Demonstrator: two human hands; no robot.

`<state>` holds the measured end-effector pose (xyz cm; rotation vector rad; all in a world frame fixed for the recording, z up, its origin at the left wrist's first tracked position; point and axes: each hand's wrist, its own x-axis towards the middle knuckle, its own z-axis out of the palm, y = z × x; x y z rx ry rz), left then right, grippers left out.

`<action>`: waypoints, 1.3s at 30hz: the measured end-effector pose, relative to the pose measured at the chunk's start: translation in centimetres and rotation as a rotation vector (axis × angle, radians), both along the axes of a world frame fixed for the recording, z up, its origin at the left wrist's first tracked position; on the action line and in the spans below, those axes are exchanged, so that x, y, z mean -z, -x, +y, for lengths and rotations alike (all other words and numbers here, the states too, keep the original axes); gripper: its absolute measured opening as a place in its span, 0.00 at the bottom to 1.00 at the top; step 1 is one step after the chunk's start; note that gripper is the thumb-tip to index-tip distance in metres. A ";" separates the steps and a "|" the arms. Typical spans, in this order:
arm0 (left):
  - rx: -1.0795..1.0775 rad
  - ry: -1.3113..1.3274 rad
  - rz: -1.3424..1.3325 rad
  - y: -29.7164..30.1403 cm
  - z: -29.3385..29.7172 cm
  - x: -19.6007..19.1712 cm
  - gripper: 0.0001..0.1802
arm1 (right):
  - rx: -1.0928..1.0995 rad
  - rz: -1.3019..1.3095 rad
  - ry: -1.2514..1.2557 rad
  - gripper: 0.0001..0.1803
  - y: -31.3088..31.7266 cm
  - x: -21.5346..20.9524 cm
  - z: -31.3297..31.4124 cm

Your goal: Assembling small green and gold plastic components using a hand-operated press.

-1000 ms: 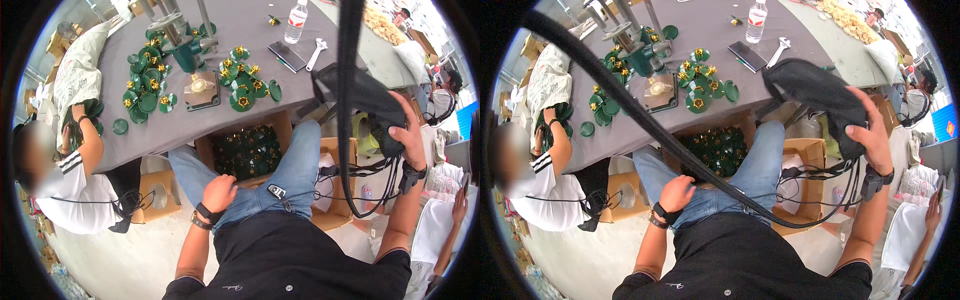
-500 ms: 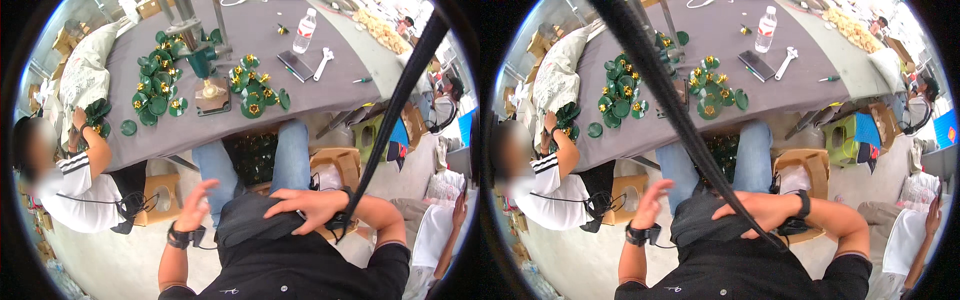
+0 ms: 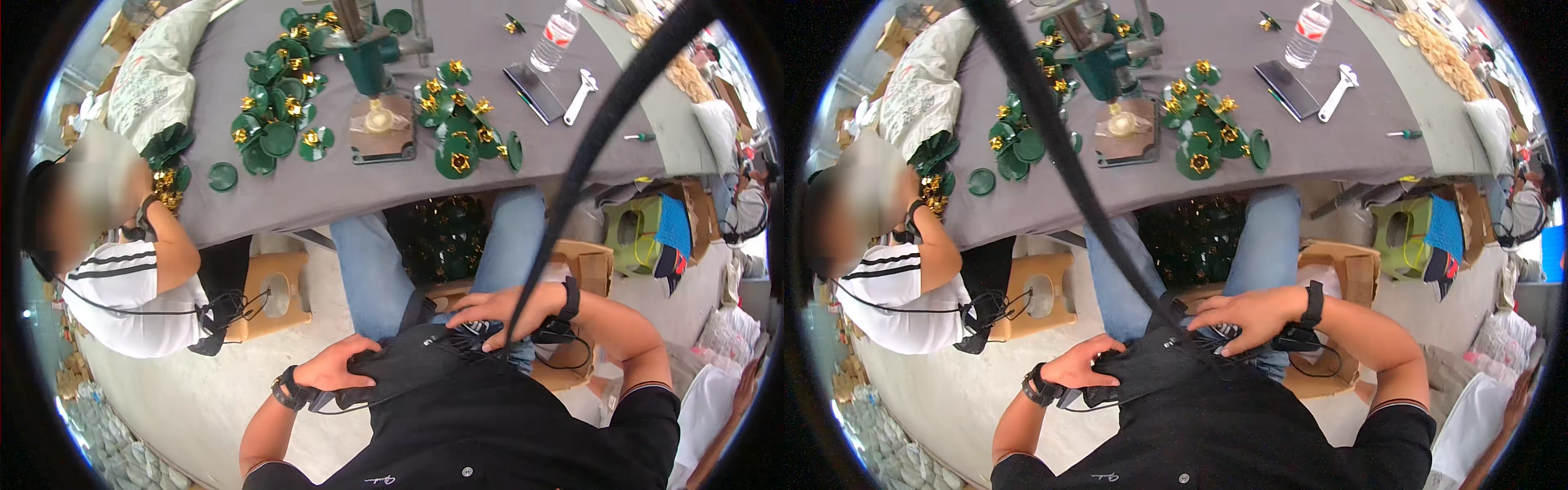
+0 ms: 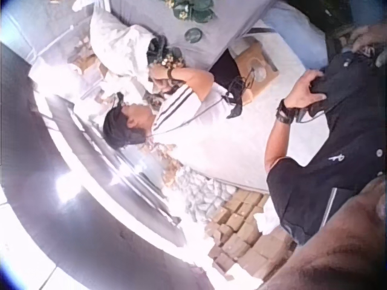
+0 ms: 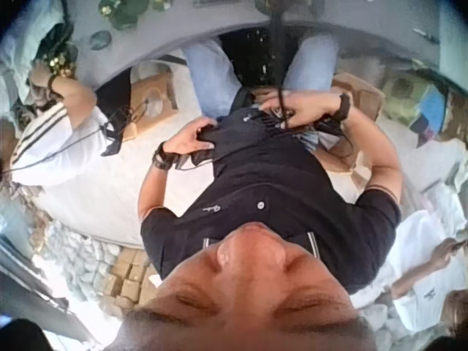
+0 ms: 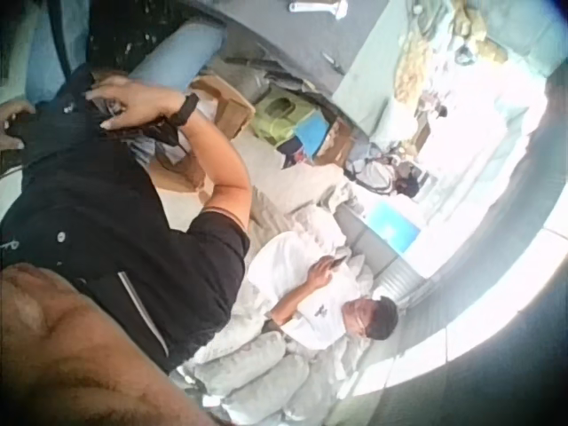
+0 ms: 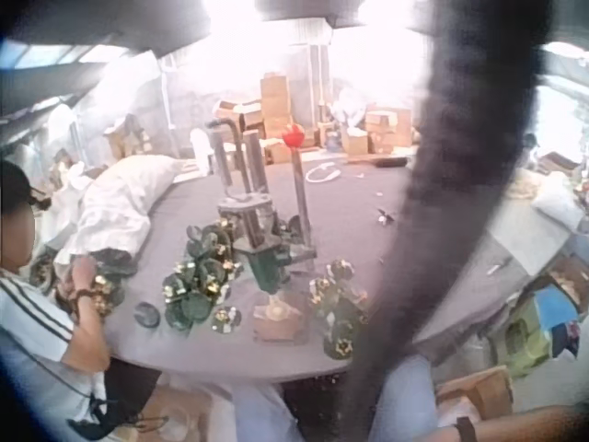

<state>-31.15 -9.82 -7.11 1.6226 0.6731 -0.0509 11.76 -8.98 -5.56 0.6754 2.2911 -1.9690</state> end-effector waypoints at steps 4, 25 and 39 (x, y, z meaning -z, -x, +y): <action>0.070 0.053 0.013 2.8 -0.3 0.5 0.34 | 0.106 0.165 -0.123 0.32 2.2 6.3 1.9; -0.540 -0.600 -0.111 -0.7 10.9 0.1 0.12 | 0.783 0.115 -0.549 0.09 0.7 -9.7 14.8; -0.988 -0.957 -0.014 -8.5 31.4 3.5 0.17 | 1.107 0.452 -0.558 0.17 0.5 -24.4 33.9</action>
